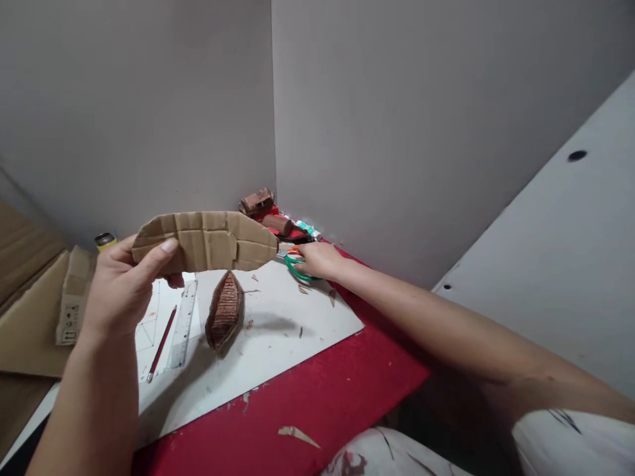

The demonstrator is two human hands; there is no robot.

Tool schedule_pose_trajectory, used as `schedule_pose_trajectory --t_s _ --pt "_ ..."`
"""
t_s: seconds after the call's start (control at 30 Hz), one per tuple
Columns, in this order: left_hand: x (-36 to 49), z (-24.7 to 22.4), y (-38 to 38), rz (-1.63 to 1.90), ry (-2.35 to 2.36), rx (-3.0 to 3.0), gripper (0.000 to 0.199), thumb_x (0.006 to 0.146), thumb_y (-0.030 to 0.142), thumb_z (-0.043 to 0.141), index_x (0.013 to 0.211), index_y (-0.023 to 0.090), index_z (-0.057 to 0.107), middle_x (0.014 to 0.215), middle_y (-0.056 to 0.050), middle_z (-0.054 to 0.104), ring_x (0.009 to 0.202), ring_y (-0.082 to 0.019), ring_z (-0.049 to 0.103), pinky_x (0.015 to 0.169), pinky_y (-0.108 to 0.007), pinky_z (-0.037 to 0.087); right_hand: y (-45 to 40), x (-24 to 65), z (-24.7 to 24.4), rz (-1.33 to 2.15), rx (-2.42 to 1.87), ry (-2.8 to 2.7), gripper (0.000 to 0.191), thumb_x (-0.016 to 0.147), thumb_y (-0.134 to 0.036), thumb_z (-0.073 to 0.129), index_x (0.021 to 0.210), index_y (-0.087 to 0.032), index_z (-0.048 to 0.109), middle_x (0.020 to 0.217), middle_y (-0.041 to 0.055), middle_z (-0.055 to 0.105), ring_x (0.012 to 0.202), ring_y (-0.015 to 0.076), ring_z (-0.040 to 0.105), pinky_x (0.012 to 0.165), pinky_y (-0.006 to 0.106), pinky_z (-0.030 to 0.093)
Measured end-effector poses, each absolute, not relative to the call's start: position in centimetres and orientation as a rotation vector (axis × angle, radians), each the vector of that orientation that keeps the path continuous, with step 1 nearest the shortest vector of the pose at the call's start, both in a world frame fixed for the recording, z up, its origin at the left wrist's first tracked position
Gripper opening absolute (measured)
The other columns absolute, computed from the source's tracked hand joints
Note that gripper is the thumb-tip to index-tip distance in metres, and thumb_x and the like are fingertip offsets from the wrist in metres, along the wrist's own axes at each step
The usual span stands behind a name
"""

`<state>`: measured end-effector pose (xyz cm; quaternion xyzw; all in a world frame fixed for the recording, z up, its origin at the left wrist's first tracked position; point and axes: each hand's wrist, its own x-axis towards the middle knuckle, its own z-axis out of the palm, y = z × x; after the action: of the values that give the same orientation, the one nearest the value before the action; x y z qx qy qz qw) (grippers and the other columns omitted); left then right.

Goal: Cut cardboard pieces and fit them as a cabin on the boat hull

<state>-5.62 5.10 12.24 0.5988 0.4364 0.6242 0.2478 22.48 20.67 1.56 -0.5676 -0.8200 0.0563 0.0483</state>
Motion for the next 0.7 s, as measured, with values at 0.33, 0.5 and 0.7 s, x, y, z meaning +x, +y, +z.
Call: schedule_pose_trajectory --t_s 0.33,0.5,0.7 --pt "-5.5 12.5 4.8 1.770 1.211 1.667 0.004 0.076 0.014 0.074 0.078 0.016 0.076 0.063 -0.001 0.070 0.051 -0.014 0.061 0.041 -0.024 0.047 16.5 23.7 -0.4 0.284 -1.360 -2.491 0.036 0.099 -0.029 0.047 0.130 -0.016 0.060 0.134 0.0148 0.061 0.124 0.0295 0.056 0.105 0.043 0.045" --pt "-4.6 12.8 4.7 1.820 1.185 1.670 0.005 0.072 0.013 0.075 0.077 0.015 0.076 0.062 -0.002 0.069 0.051 -0.015 0.062 0.037 -0.023 0.047 11.0 25.3 -3.2 0.405 -1.431 -2.517 0.071 0.096 -0.052 0.045 0.149 -0.006 0.038 0.153 0.0265 0.039 0.143 0.0409 0.034 0.114 0.056 0.032" --pt "-4.0 13.2 4.0 1.849 1.116 1.698 0.007 0.073 0.009 0.073 0.079 0.012 0.076 0.061 -0.001 0.068 0.049 -0.015 0.062 0.036 -0.024 0.048 10.9 22.8 -3.9 0.524 -1.389 -2.579 0.078 0.098 -0.055 0.040 0.154 -0.002 0.028 0.160 0.0275 0.023 0.150 0.0386 0.018 0.121 0.055 0.016"
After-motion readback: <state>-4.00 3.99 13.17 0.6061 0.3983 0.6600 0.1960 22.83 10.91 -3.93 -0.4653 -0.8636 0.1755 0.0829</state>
